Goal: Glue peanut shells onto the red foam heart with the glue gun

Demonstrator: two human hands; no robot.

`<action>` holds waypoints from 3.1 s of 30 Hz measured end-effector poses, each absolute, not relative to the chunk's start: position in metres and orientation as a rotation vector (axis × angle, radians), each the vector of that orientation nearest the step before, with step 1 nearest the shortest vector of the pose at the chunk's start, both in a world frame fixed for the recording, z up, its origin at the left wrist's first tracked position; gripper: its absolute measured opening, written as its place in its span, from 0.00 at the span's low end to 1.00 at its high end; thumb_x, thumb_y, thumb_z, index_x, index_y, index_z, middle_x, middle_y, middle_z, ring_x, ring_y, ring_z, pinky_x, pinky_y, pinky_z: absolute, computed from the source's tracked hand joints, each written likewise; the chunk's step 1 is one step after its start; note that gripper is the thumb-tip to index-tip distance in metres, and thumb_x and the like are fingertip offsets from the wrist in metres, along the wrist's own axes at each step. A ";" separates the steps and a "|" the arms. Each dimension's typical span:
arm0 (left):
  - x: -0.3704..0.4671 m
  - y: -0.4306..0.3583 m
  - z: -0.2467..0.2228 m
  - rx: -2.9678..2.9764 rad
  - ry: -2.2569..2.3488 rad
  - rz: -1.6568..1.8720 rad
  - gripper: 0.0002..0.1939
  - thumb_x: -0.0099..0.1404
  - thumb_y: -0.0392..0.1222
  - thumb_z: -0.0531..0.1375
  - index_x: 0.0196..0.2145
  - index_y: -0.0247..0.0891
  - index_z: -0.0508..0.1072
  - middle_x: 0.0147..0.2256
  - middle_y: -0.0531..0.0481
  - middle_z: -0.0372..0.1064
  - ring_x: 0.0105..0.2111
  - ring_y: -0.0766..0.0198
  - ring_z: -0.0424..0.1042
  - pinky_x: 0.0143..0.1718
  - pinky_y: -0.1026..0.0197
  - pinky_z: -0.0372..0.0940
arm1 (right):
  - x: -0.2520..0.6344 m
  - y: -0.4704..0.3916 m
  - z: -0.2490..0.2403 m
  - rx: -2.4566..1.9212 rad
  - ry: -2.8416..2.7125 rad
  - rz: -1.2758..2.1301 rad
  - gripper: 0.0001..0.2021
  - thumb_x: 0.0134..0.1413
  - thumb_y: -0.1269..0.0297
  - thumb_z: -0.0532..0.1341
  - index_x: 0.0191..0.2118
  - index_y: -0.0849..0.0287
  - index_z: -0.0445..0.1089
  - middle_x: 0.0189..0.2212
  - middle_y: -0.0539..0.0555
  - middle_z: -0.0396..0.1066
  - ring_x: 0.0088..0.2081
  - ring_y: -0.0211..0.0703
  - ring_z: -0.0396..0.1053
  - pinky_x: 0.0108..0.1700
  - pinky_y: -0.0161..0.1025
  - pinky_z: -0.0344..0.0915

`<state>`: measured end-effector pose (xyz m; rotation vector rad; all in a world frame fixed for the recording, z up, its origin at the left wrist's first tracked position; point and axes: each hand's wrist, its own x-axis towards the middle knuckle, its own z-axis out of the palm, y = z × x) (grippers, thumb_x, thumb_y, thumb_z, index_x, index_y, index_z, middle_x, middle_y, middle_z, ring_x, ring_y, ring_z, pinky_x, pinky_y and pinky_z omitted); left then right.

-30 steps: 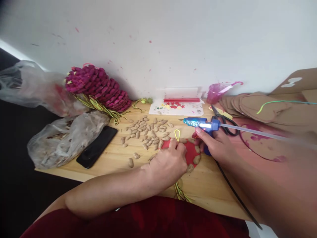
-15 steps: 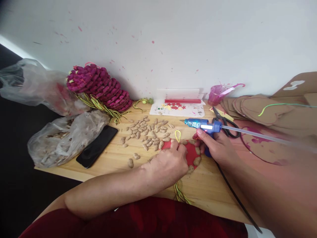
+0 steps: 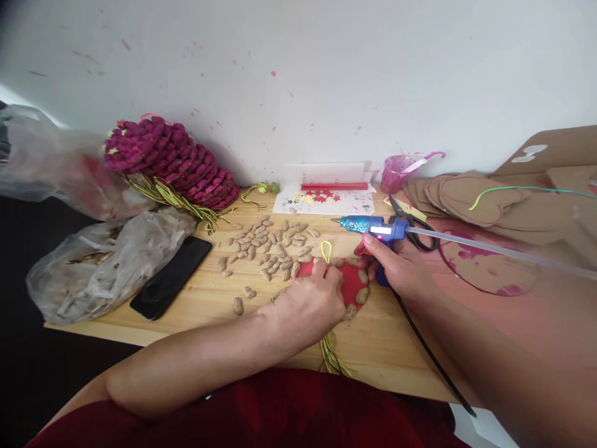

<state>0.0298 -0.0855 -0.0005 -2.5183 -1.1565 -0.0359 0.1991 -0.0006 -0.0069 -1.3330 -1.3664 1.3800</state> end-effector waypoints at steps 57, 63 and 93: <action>0.028 -0.082 0.006 -2.524 -1.069 0.004 0.04 0.69 0.31 0.58 0.35 0.33 0.71 0.31 0.46 0.69 0.35 0.58 0.72 0.35 0.59 0.68 | 0.202 0.000 -0.010 -1.311 -1.442 1.371 0.24 0.49 0.38 0.69 0.30 0.58 0.73 0.21 0.51 0.73 0.19 0.36 0.67 0.22 0.35 0.62; 0.027 -0.083 0.002 -2.547 -1.135 -0.025 0.06 0.69 0.30 0.57 0.33 0.33 0.70 0.31 0.45 0.67 0.35 0.56 0.73 0.31 0.60 0.67 | 0.202 0.000 -0.010 -1.357 -1.445 1.368 0.22 0.51 0.40 0.68 0.28 0.57 0.74 0.20 0.52 0.73 0.19 0.37 0.67 0.23 0.36 0.61; 0.021 -0.075 0.008 -2.599 -1.216 0.037 0.11 0.67 0.27 0.57 0.42 0.31 0.78 0.35 0.40 0.74 0.37 0.54 0.74 0.33 0.58 0.73 | 0.200 0.004 -0.019 -1.178 -1.408 1.410 0.17 0.63 0.52 0.66 0.30 0.60 0.71 0.20 0.50 0.71 0.18 0.33 0.68 0.18 0.30 0.63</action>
